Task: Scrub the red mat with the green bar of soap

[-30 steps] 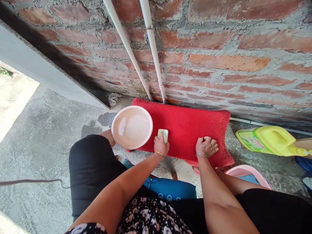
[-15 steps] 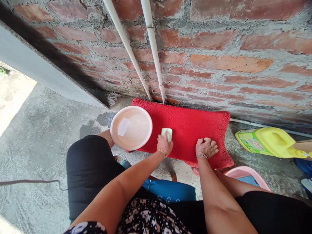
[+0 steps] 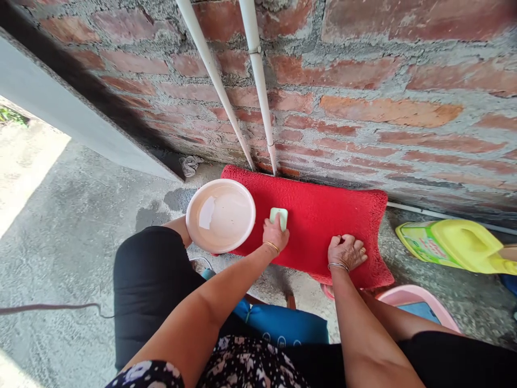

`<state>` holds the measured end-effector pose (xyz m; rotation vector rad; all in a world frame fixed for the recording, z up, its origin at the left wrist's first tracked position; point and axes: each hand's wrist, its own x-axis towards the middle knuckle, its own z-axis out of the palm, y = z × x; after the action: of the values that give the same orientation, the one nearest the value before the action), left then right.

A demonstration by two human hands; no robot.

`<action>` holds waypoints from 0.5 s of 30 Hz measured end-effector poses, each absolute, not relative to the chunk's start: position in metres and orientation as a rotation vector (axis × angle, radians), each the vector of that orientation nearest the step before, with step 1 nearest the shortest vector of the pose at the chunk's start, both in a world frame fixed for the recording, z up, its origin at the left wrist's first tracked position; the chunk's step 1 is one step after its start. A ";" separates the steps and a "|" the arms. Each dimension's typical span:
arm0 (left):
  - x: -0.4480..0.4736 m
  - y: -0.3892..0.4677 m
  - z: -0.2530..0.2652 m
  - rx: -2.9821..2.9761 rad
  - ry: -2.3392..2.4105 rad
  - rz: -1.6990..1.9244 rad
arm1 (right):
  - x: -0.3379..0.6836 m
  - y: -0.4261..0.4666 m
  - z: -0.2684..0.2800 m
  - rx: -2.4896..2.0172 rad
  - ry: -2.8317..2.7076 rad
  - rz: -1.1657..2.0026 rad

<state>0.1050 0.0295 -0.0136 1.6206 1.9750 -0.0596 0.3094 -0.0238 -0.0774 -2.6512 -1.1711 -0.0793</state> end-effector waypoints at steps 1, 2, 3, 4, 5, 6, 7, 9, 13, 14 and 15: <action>0.113 0.020 -0.015 1.694 1.841 -0.095 | 0.310 -0.024 -0.077 -2.648 -1.172 -0.086; 0.119 0.011 -0.017 1.763 1.693 -0.129 | 0.310 -0.024 -0.078 -2.644 -1.178 -0.093; 0.124 0.005 -0.018 1.819 1.560 -0.139 | 0.310 -0.024 -0.078 -2.641 -1.185 -0.101; 0.125 0.003 -0.018 1.856 1.489 -0.119 | 0.310 -0.024 -0.078 -2.639 -1.192 -0.111; 0.123 0.006 -0.018 1.868 1.493 -0.077 | 0.310 -0.024 -0.078 -2.638 -1.199 -0.122; 0.119 0.013 -0.017 1.851 1.562 -0.020 | 0.311 -0.024 -0.079 -2.639 -1.204 -0.136; 0.113 0.024 -0.015 1.805 1.673 0.047 | 0.311 -0.024 -0.079 -2.641 -1.210 -0.149; 0.098 0.052 -0.013 1.619 1.944 0.154 | 0.311 -0.025 -0.079 -2.645 -1.222 -0.175; 0.092 0.080 -0.014 1.433 2.157 0.155 | 0.312 -0.025 -0.081 -2.641 -1.223 -0.207; 0.097 0.076 -0.016 1.469 2.141 0.120 | 0.312 -0.025 -0.082 -2.636 -1.222 -0.211; 0.104 0.070 -0.018 1.524 2.097 0.078 | 0.312 -0.026 -0.083 -2.630 -1.223 -0.214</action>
<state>0.1044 0.0700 -0.0181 1.5241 2.0970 0.0782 0.3125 -0.0257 -0.0831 -2.6304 -1.2226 -0.2142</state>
